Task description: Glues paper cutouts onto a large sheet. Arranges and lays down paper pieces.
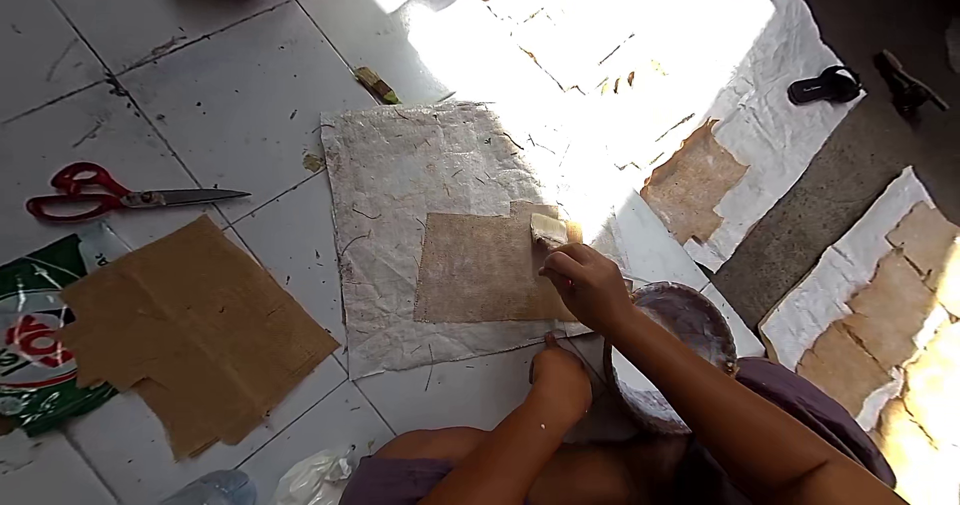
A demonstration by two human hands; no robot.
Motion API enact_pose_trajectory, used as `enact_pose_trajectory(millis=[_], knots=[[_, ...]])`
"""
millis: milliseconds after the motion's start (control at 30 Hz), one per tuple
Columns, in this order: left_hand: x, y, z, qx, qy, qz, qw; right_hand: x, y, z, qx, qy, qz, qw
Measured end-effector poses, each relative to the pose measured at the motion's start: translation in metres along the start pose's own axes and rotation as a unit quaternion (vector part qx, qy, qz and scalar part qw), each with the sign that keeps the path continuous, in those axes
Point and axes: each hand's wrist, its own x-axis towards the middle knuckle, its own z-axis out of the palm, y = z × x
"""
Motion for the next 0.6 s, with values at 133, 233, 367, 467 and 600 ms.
enact_pose_trajectory(millis=[133, 233, 367, 467, 600], knots=[[0.003, 0.000, 0.001, -0.006, 0.006, -0.008, 1.000, 0.010, 0.000, -0.005, -0.017, 0.058, 0.019, 0.998], [0.001, -0.001, 0.001, 0.001, 0.014, -0.004, 1.000, 0.008, 0.004, 0.008, -0.018, 0.035, 0.039, 0.998], [0.000, -0.003, -0.002, 0.011, 0.010, 0.008, 1.000, 0.001, -0.015, -0.010, -0.011, 0.026, 0.029, 0.999], [0.002, -0.001, 0.002, 0.017, 0.010, 0.002, 1.000, -0.013, -0.002, 0.000, -0.007, 0.021, 0.009, 1.000], [-0.004, -0.005, 0.008, -0.027, 0.065, 0.014, 0.997, -0.039, -0.024, -0.009, 0.027, -0.107, -0.064, 0.992]])
